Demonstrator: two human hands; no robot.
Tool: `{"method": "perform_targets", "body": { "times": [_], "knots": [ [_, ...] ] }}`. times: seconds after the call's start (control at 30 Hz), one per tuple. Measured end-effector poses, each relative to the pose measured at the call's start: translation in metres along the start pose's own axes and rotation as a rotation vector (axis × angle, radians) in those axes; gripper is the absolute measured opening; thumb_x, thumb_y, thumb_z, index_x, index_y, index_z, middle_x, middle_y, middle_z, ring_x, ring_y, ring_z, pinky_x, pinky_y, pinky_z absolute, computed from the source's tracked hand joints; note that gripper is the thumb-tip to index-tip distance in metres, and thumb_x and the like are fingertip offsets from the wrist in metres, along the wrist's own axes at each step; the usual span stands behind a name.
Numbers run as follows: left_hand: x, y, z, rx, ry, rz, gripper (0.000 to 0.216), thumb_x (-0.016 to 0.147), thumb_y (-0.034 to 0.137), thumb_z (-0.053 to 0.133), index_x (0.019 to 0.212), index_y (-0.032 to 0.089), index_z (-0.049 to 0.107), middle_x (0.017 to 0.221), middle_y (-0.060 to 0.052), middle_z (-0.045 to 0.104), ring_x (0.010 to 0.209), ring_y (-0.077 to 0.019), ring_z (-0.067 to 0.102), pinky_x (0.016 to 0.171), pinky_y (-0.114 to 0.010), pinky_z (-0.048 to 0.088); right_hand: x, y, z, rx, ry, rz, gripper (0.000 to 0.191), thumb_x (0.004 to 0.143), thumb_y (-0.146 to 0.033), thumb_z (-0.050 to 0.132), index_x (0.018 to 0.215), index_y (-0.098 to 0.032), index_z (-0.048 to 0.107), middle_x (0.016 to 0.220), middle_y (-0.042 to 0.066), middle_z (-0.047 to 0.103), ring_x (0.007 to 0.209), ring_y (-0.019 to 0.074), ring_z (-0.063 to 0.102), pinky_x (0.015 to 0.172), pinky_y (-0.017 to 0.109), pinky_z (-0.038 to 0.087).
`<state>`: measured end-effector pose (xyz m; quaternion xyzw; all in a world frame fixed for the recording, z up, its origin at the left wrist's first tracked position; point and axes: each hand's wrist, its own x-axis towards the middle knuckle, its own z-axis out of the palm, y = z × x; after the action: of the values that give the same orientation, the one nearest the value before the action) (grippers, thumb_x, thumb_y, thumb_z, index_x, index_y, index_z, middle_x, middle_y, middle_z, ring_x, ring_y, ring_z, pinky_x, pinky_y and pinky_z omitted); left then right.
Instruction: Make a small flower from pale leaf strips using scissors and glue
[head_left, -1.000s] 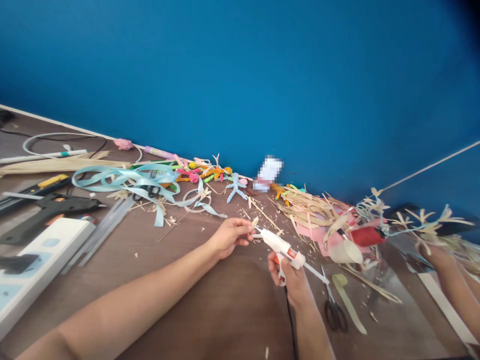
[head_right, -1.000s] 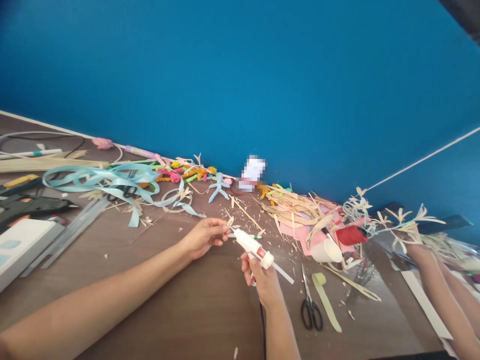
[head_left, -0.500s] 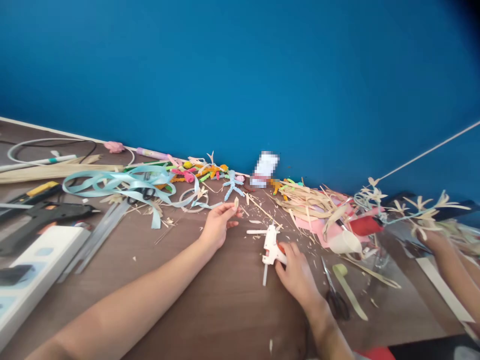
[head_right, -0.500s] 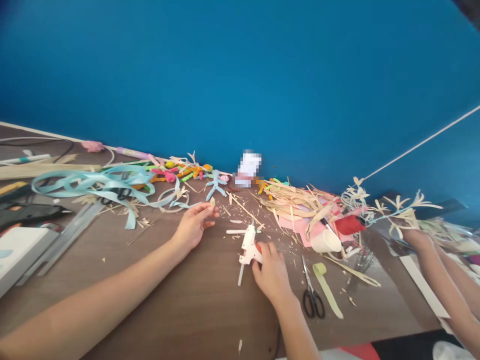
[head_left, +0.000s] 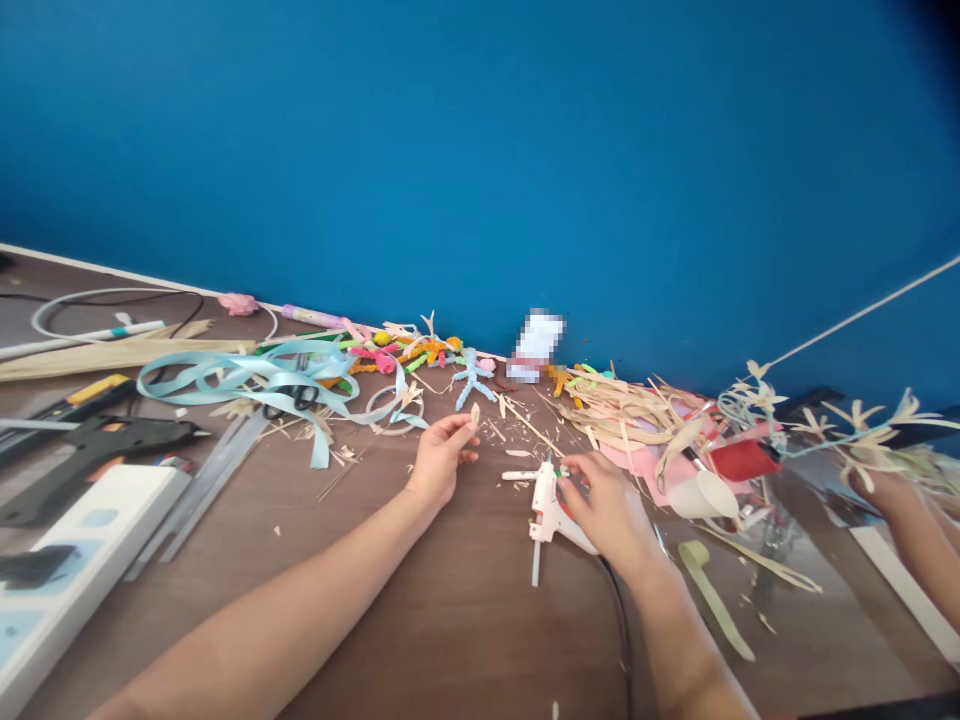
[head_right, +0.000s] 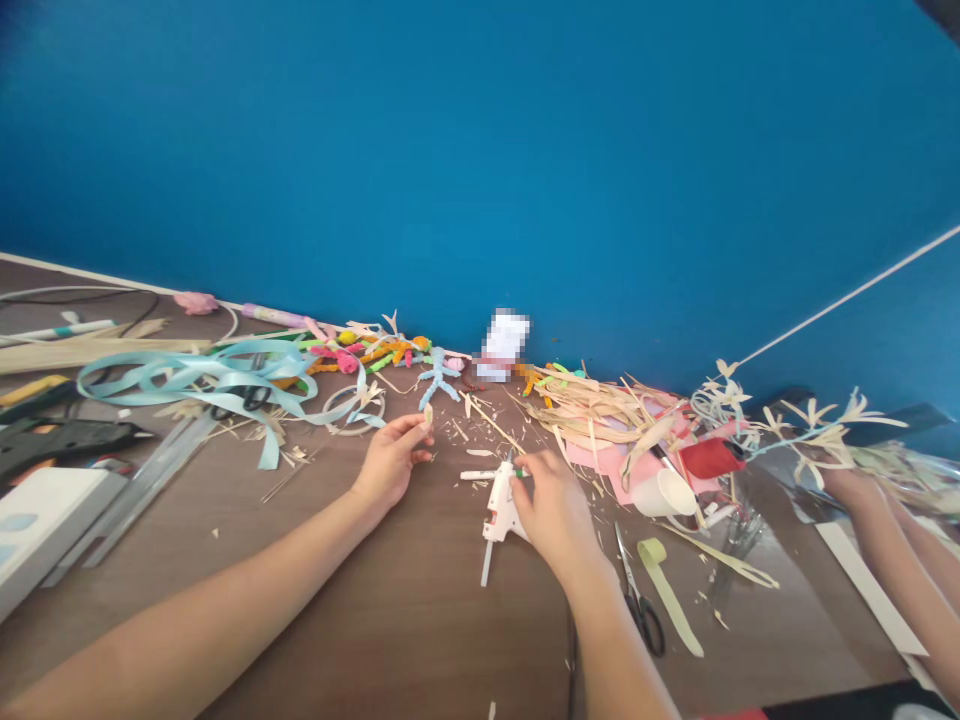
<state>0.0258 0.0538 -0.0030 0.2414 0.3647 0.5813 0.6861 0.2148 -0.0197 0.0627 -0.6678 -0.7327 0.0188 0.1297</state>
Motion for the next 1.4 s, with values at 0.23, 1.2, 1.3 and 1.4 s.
{"method": "perform_targets", "body": {
  "times": [0.23,1.2,1.3,1.4],
  "knots": [
    [0.002,-0.005,-0.001,0.066,-0.023,0.050,0.025,0.056,0.029,0.069,0.072,0.012,0.060,0.057,0.002,0.051,0.047,-0.0049,0.042,0.036,-0.014,0.030,0.098,-0.028,0.035,-0.012,-0.160,0.199,0.015,0.072,-0.022,0.050,0.065,-0.021,0.063,0.075,0.005,0.064,0.077,0.0189,0.057,0.067,0.027,0.038],
    [0.003,-0.009,-0.004,0.088,-0.033,0.043,0.028,0.056,0.030,0.069,0.075,0.011,0.062,0.063,-0.001,0.059,0.049,-0.0074,0.049,0.043,-0.017,0.035,0.050,-0.085,0.097,1.142,0.372,0.471,0.014,0.067,-0.028,0.055,0.074,-0.016,0.055,0.064,0.002,0.061,0.057,0.0154,0.060,0.051,0.027,0.050],
    [0.003,-0.009,-0.004,0.093,-0.045,0.040,0.027,0.056,0.028,0.069,0.076,0.011,0.063,0.065,-0.002,0.061,0.050,-0.0075,0.051,0.046,-0.018,0.038,0.049,-0.087,0.097,1.103,0.391,0.446,0.012,0.069,-0.028,0.055,0.074,-0.017,0.054,0.066,0.003,0.062,0.058,0.0157,0.060,0.055,0.028,0.050],
    [0.002,-0.009,-0.004,0.134,-0.043,0.055,0.028,0.056,0.029,0.069,0.077,0.011,0.063,0.066,-0.002,0.062,0.051,-0.0080,0.051,0.048,-0.019,0.040,0.047,-0.089,0.095,1.078,0.416,0.450,0.012,0.069,-0.028,0.054,0.072,-0.017,0.054,0.065,0.003,0.062,0.057,0.0158,0.059,0.056,0.028,0.050]
  ]
}}
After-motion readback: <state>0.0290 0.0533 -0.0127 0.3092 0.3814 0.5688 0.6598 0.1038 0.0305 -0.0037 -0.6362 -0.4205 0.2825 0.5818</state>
